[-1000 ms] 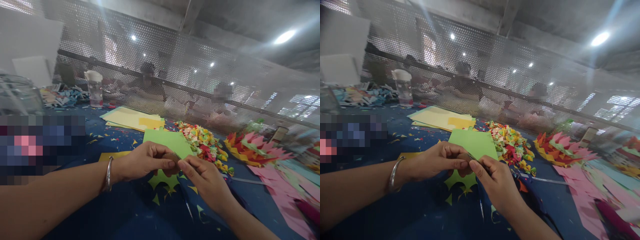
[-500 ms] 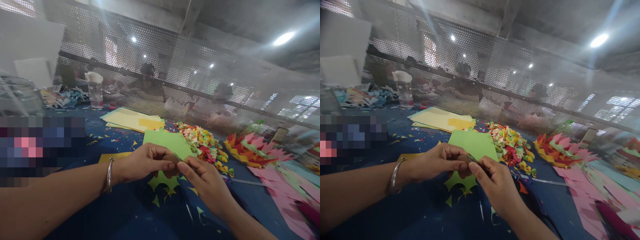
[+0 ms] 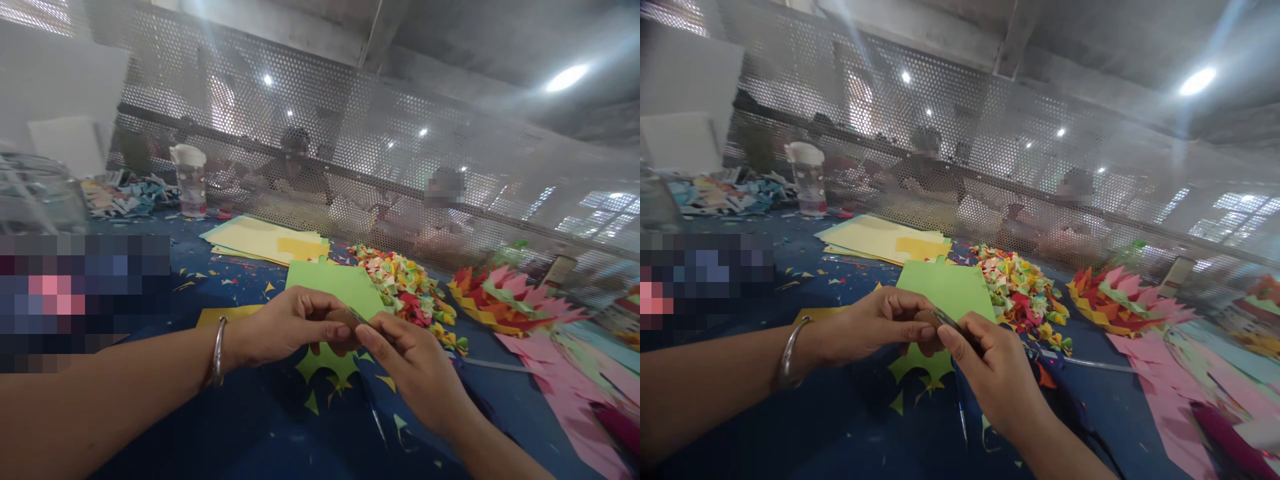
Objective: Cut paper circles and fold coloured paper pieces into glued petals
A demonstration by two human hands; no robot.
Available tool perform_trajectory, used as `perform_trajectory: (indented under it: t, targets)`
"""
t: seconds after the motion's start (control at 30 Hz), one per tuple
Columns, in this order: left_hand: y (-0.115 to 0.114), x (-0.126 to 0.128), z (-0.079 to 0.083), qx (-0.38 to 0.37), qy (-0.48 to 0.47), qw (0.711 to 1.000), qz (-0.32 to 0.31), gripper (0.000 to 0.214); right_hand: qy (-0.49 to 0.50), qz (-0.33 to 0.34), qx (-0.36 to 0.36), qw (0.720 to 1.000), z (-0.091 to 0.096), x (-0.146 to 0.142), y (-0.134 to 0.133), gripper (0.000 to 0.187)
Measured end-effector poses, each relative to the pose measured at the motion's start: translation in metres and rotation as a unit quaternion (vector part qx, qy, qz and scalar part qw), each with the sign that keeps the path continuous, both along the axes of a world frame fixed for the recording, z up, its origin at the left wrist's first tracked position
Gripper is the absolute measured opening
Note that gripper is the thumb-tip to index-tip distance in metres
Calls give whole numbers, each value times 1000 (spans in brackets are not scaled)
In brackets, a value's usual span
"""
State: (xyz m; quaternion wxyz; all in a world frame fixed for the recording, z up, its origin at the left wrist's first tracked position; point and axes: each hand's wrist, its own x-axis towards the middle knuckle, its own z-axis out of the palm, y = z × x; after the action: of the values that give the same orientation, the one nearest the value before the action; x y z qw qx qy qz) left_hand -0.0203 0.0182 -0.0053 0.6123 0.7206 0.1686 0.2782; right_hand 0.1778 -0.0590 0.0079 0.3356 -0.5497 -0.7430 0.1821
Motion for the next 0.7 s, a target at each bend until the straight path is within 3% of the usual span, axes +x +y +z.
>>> perform_trajectory:
  t: [0.7]
  targets:
    - [0, 0, 0, -13, -16, 1000, -15, 21, 11, -6, -9, 1000, 2, 1, -3, 43]
